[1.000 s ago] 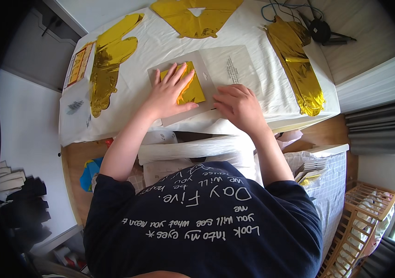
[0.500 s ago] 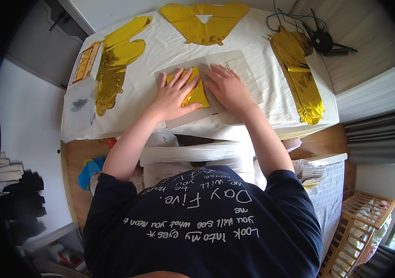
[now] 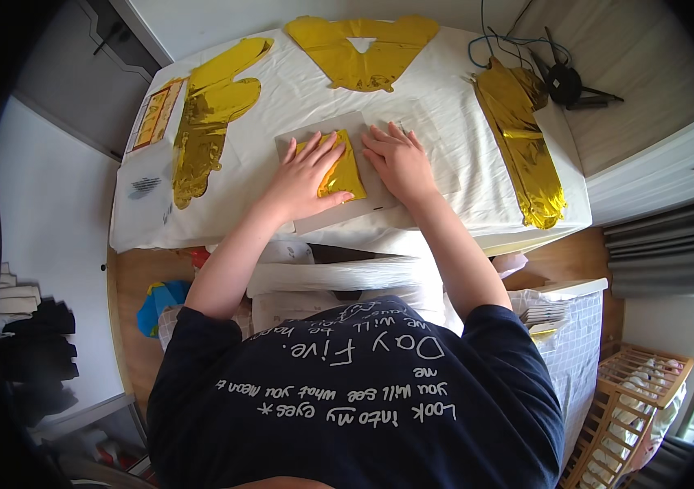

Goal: The recorder is folding gold-colored foil balloons into flat squares on a white desk.

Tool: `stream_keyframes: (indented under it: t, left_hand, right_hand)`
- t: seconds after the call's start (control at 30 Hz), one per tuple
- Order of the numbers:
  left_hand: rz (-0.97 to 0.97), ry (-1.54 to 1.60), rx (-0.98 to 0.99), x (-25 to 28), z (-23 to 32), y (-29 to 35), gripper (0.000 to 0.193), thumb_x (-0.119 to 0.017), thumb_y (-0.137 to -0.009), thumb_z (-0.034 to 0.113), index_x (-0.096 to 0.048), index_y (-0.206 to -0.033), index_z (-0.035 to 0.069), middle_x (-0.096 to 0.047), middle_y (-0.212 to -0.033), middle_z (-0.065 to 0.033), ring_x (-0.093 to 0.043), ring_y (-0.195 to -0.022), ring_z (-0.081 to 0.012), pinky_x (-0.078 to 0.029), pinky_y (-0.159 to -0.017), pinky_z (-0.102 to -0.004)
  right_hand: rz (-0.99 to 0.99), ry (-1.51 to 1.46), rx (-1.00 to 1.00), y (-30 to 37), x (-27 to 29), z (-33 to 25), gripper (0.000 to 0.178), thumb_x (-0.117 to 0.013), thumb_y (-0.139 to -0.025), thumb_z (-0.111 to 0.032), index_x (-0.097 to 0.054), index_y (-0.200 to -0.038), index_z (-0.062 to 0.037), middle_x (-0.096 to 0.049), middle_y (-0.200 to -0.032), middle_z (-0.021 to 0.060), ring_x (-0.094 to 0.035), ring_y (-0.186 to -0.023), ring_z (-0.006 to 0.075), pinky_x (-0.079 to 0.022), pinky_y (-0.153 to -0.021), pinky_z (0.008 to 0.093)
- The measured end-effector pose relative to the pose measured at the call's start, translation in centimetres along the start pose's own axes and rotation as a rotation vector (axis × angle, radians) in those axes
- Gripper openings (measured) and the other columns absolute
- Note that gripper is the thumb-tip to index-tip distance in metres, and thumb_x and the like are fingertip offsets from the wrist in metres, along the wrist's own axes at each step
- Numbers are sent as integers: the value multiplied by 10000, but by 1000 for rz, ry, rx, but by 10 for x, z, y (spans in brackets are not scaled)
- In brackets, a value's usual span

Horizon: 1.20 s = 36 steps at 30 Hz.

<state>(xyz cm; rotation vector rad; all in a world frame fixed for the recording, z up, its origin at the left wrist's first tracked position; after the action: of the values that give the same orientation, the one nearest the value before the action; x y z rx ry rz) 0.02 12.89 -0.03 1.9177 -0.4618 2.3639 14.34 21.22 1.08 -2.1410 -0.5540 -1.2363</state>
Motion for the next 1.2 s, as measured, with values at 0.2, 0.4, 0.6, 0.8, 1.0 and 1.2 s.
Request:
stream_keyframes:
  t: [0.2,0.4,0.6,0.8,1.0,1.2]
  left_hand:
    - [-71,66,3,1,-3,-1,970,-623,-887,722,-352,-1607,131,-286,-1689,-144,-211,-1576,-365,-136,-1259,-611]
    - [-91,26,-4,-5,-1,-5,998,-601,-893,735,-310,-1623,120,-258,-1699,-143,-185,-1586,-346,-121,-1264,-603]
    - [-49,15,-2,-9,-2,-5,1034,-584,-900,740,-262,-1636,89,-242,-1706,-138,-170,-1591,-334,-115,-1271,-581]
    - [-127,-27,7,-5,2,-8,1044,-579,-907,730,-239,-1639,66,-232,-1712,-122,-167,-1593,-323,-124,-1273,-575]
    - [-117,-35,17,-11,8,-13,1070,-578,-911,724,-197,-1644,45,-216,-1716,-127,-168,-1593,-316,-127,-1274,-574]
    - [-75,-53,-5,-13,8,-14,1107,-525,-927,753,-153,-1636,-11,-234,-1704,-168,-210,-1579,-353,-124,-1268,-597]
  right_hand:
    - [50,-191,-23,-1,11,2,352,-630,-1018,-280,-701,-1337,-148,-623,-1454,88,-438,-1471,365,-301,-1223,519]
    - [21,-167,-7,-2,15,-6,360,-589,-1034,-321,-696,-1352,-191,-606,-1478,50,-426,-1479,342,-287,-1230,549]
    - [-91,1,32,-2,2,-15,420,-577,-1030,-342,-635,-1419,-194,-564,-1523,45,-395,-1494,363,-257,-1242,567]
    - [-133,-25,30,-1,0,-18,446,-557,-1041,-345,-592,-1461,-197,-529,-1555,38,-342,-1519,387,-217,-1248,594]
    - [-183,59,26,1,-2,-21,520,-522,-1055,-379,-511,-1527,-160,-446,-1617,54,-270,-1554,368,-169,-1264,580]
    - [-127,178,201,6,-15,-26,649,-466,-1069,-454,-366,-1599,-93,-336,-1676,89,-235,-1573,334,-167,-1273,546]
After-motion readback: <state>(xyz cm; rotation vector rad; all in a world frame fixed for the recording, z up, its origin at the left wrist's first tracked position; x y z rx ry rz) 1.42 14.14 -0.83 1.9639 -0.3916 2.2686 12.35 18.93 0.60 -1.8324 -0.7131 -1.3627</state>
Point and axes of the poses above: each hand's wrist, its own y-axis away from the middle knuckle, its own x-axis out of the back of the hand, z = x × y, the point moved 9 cm from there along -y, towards the middle knuckle
